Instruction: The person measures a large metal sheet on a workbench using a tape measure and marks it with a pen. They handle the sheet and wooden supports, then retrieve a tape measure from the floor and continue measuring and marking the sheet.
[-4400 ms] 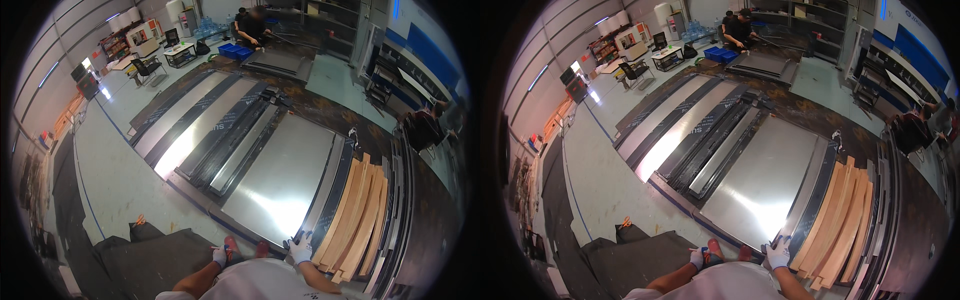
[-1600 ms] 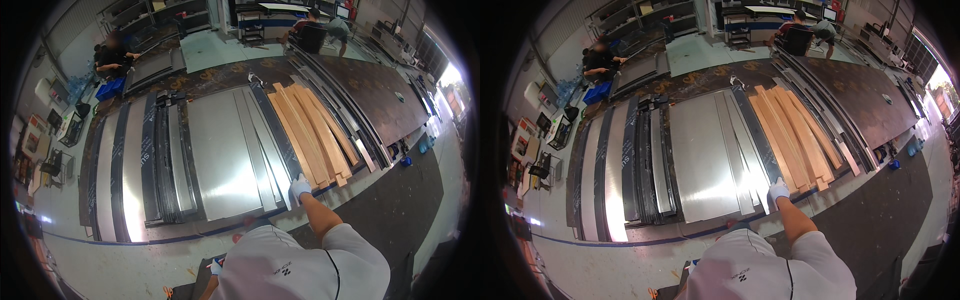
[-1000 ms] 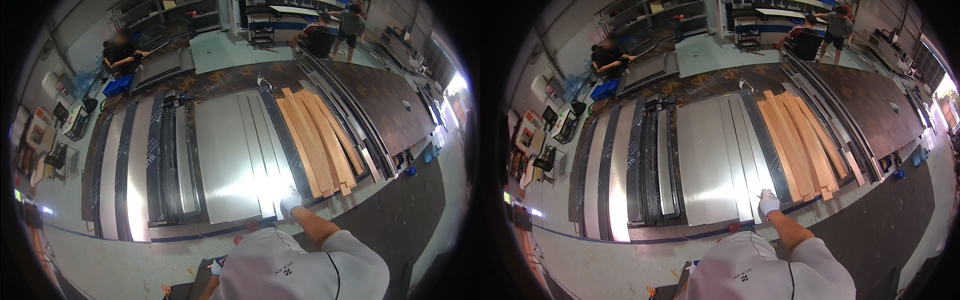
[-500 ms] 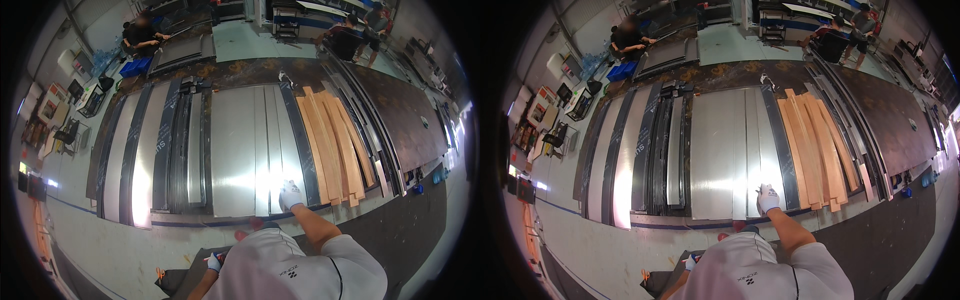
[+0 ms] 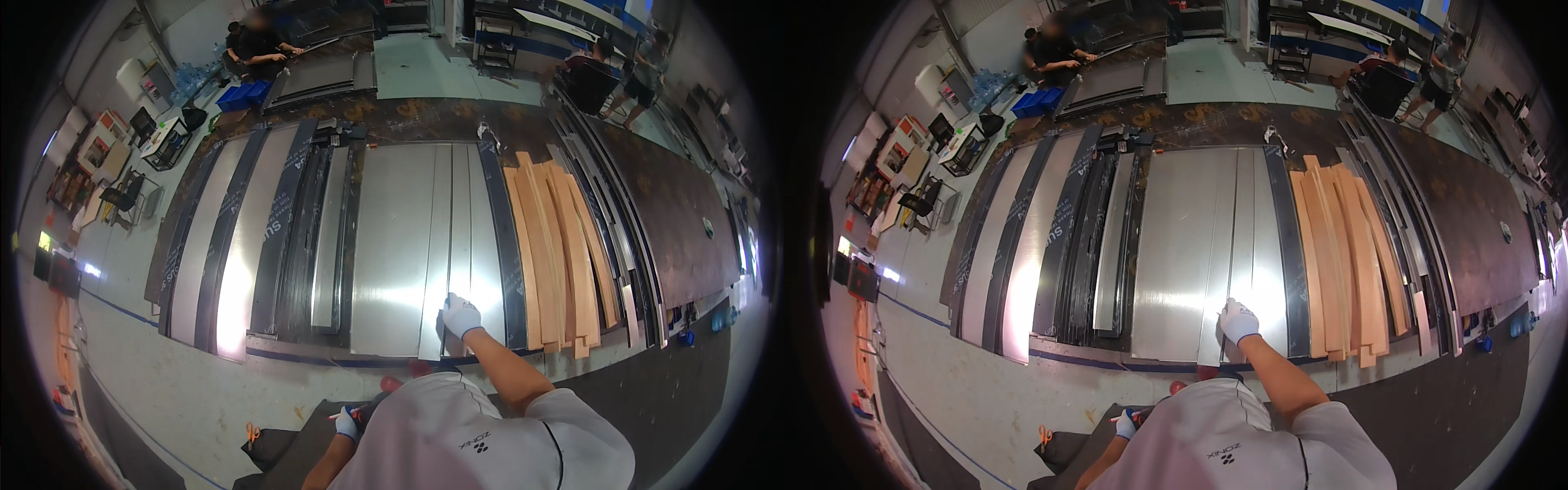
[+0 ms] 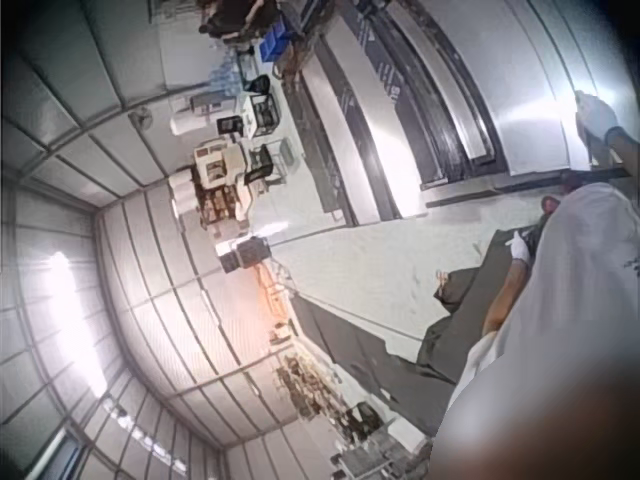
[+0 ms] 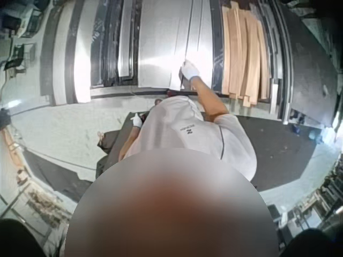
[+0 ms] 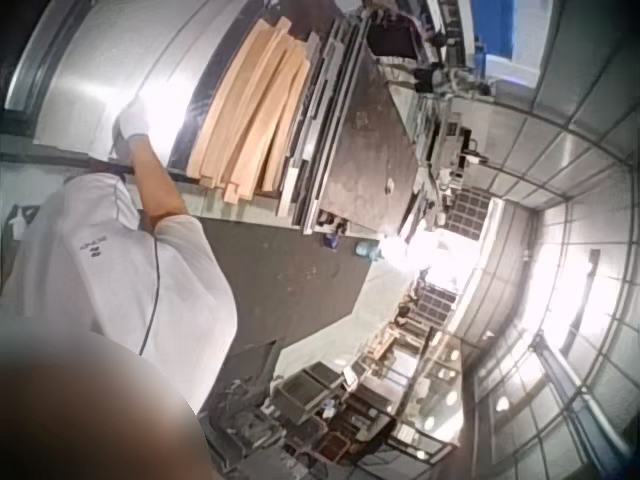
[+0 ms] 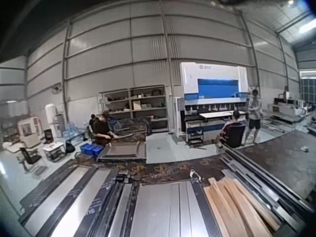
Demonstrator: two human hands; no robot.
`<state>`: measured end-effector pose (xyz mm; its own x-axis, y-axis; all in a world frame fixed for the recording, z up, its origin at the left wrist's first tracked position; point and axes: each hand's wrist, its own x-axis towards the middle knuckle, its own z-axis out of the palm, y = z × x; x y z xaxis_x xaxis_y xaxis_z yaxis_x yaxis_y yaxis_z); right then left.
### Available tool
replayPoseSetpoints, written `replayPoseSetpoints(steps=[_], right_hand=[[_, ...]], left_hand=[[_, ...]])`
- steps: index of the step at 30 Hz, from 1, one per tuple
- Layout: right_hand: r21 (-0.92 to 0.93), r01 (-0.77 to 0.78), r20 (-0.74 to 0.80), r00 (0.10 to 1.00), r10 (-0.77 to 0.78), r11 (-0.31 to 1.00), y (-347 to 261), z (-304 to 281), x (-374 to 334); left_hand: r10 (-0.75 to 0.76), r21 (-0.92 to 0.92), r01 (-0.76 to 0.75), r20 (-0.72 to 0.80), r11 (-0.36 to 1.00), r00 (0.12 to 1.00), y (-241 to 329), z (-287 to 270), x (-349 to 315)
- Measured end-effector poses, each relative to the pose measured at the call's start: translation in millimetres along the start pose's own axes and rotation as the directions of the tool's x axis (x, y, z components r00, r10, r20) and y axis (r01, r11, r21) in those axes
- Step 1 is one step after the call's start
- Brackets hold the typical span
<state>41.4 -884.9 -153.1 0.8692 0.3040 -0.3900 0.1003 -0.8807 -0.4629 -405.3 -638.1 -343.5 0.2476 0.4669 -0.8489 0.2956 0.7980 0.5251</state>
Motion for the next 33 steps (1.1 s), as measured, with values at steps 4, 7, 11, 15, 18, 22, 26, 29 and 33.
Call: replayPoseSetpoints(steps=[4, 7, 11, 15, 18, 22, 26, 29, 33], right_hand=[[0.055, 0.087, -0.05, 0.995, -0.085, 0.995, -21, 4, -6], [0.02, 0.084, 0.123, 0.989, -0.086, 0.996, -26, 19, -2], [-0.141, 0.106, 0.335, 0.941, -0.053, 0.984, -23, 44, 3], [-0.175, 0.155, 0.333, 0.939, -0.09, 0.972, -26, 59, 2], [-0.211, 0.167, 0.375, 0.924, -0.078, 0.963, -28, 54, 8], [-0.272, 0.214, 0.337, 0.934, -0.115, 0.938, -32, 53, 8], [-0.304, 0.19, 0.395, 0.917, -0.058, 0.933, -30, 44, 11], [-0.281, 0.225, 0.392, 0.914, -0.103, 0.933, -35, 52, 10], [-0.312, 0.175, 0.338, 0.939, -0.063, 0.934, -46, 51, 8]], left_hand=[[-0.065, -0.149, 0.058, -0.038, 0.987, 0.997, -5, 4, -6], [-0.074, -0.197, 0.063, -0.048, 0.978, 0.996, -12, 5, -8], [0.065, -0.068, -0.061, 0.065, 0.996, 0.996, -21, 4, -8], [-0.095, -0.242, 0.049, -0.184, 0.969, 0.978, -16, 7, -24], [-0.159, -0.325, 0.085, -0.21, 0.942, 0.965, 0, 15, -33], [-0.144, -0.342, 0.063, -0.219, 0.938, 0.965, 1, 3, -41], [-0.218, -0.297, 0.138, -0.255, 0.945, 0.942, -10, -15, -34], [-0.191, -0.09, 0.169, -0.396, 0.981, 0.898, -28, -34, -7], [-0.176, 0.152, 0.275, -0.468, 0.949, 0.866, -31, -59, 21]])
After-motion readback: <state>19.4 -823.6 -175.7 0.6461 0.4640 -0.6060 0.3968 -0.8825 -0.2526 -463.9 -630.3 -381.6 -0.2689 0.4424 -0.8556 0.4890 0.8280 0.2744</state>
